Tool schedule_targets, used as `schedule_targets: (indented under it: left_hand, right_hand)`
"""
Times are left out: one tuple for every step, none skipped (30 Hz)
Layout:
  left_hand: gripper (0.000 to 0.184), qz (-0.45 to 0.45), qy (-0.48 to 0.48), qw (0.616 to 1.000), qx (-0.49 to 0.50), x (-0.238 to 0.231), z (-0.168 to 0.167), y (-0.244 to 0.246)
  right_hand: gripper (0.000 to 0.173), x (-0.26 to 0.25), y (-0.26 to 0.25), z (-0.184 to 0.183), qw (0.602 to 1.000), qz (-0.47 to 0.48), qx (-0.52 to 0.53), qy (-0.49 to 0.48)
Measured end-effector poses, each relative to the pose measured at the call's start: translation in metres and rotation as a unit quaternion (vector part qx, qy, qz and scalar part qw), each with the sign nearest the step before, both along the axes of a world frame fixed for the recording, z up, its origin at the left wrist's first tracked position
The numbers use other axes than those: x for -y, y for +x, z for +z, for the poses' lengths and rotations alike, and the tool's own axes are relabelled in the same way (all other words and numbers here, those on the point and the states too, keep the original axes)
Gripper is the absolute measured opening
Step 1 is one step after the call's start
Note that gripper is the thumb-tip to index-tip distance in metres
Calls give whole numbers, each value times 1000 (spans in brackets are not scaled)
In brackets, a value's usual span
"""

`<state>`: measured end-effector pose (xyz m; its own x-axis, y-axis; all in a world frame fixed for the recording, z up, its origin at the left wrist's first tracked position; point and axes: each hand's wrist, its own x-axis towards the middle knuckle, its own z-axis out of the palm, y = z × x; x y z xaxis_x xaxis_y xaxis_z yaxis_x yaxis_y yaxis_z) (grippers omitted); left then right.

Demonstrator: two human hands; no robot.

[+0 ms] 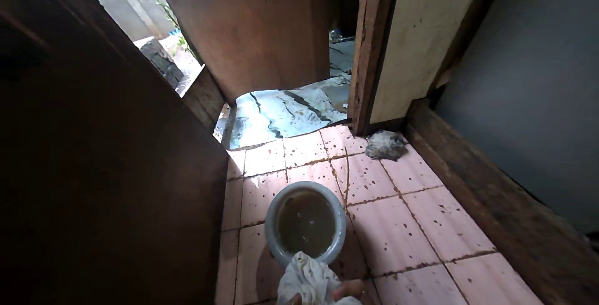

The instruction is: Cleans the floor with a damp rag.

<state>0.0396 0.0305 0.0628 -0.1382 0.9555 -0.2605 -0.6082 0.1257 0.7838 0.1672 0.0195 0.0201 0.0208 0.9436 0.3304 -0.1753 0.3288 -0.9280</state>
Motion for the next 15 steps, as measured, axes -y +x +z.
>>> schedule_targets:
  left_hand:
    - [27, -23, 72, 995, 58, -1, -28, -7]
    - [22, -48, 122, 983, 127, -1, -47, -12]
    - [18, 25, -30, 988, 150, -2, -20, -3]
    - [15, 15, -42, 991, 129, -1, -25, -2]
    - [14, -25, 7, 991, 131, 1, -48, -7]
    - [19, -52, 31, 990, 124, 1, -60, -9]
    - [19, -58, 36, 992, 103, 1, -62, -9]
    - [21, -54, 27, 996, 72, -1, -57, -8]
    - [26, -48, 16, 997, 54, -2, -51, -7]
    - [30, -44, 14, 998, 41, -4, -46, -5]
    - [33, -32, 15, 999, 40, -6, -41, -2]
    - [33, -25, 19, 999, 37, -8, -36, 1]
    - [32, -21, 23, 999, 26, -10, -35, 2]
    - [31, -16, 22, 1000, 11, -13, -33, 1]
    - [33, -4, 20, 1000, -18, -16, -31, 1]
  right_hand:
    - [52, 0, 0, 1, 1000, 6, -3, -5]
    - [55, -1, -1, 2, 1000, 6, -9, -15]
    - [58, -1, -2, 2, 999, 9, -19, -24]
    - [61, -2, -4, 3, 999, 16, -30, -32]
    - [60, -3, -5, 3, 998, 30, -39, -36]
    - [56, -5, -5, 2, 997, 43, -46, -38]
    - [51, -8, -4, 2, 996, 55, -54, -40]
    - [44, -10, -4, 5, 995, 53, -63, -52]
    - [36, -13, -3, 11, 992, 50, -82, -80]
    - [27, -15, -3, 21, 986, 43, -108, -122]
    - [19, -17, -2, 30, 978, 31, -128, -163]
    - [15, -19, -1, 35, 972, 26, -138, -187]
    - [14, -22, -1, 37, 968, 22, -137, -207]
    - [15, -27, 0, 34, 966, 25, -135, -217]
    - [18, -32, 0, 28, 966, 32, -130, -220]
